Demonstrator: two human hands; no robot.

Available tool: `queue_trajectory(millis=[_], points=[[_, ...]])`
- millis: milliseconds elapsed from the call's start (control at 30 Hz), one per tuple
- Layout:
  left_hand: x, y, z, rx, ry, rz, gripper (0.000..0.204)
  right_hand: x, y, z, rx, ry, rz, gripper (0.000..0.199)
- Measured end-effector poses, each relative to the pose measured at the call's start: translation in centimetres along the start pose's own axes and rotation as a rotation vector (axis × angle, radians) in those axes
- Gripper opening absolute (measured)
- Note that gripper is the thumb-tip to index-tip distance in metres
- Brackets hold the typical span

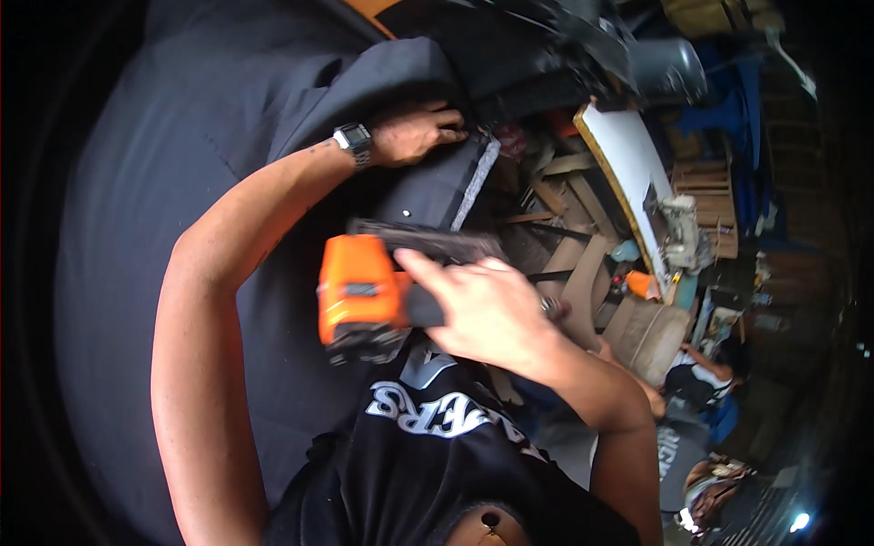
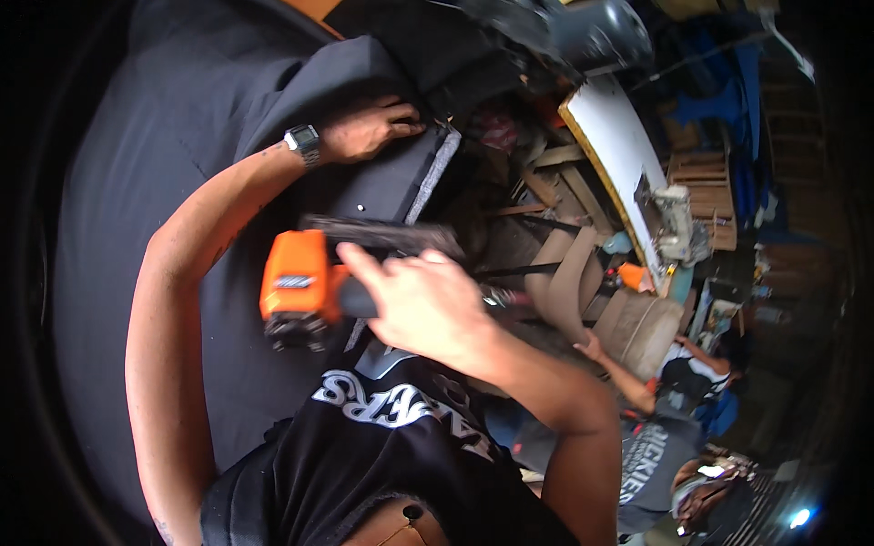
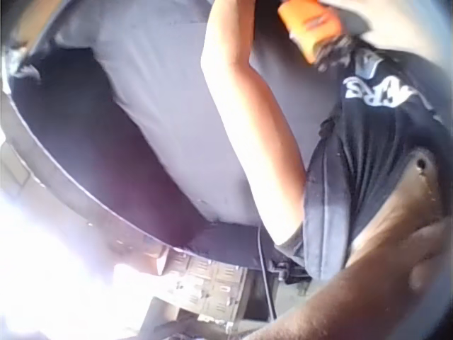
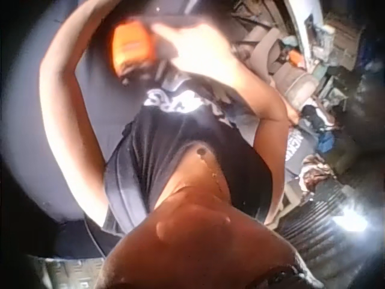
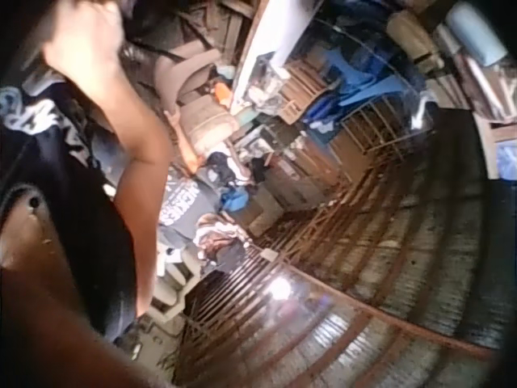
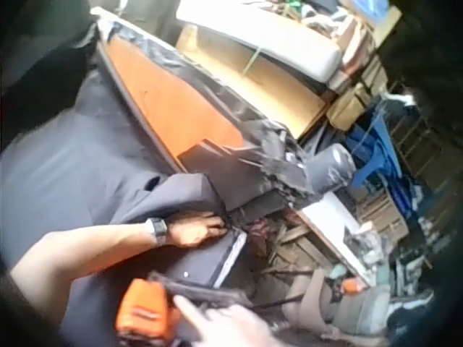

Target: The person aligns fabric over a furniture frame, staples it into place using a pneumatic staple gun, and trims the excess fabric with scissors.

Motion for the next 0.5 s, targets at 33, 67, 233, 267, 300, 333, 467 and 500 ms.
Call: queue_trajectory(millis=[33,67,233,267,300,333,467,500], points=[[0.2,0.3,-0.8,-0.058,0.001,-0.026,0.044,-1.0,1.3,0.9,-0.026,-0.157,-0.102,0.059],[0.4,0.3,-0.9,-0.118,-0.007,-0.052,0.043,-2.2,2.3,2.0,-0.056,-0.308,-0.204,0.053],[-1.8,-0.8,1.4,0.032,-0.021,0.078,0.045,-10.3,7.1,2.6,-0.207,-0.901,-0.447,0.017],[-1.8,-0.8,1.2,0.023,-0.068,0.032,0.044,-10.9,6.6,3.0,-0.186,-0.882,-0.472,0.018],[-1.8,-0.7,1.0,0.016,-0.115,-0.016,0.044,-10.9,5.8,3.9,-0.234,-0.858,-0.506,0.018],[-1.6,-0.5,0.9,0.013,-0.11,-0.007,0.044,-11.4,4.9,4.3,-0.237,-0.781,-0.499,0.019],[-1.8,-0.7,1.2,0.002,-0.149,0.01,0.042,-11.8,2.0,4.9,-0.241,-0.591,-0.597,0.016],[-1.8,-0.7,1.4,0.079,-0.045,0.115,0.042,-12.3,1.6,4.8,-0.231,-0.564,-0.612,0.017]])
Point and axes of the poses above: each hand's wrist, its own y-axis away from the middle knuckle, its own z-axis out of the back of the hand, x = y × z, the point moved 3 cm from there along -y, towards the middle knuckle, and after that the axes turned 10 degrees about z, right-handed, at the moved point
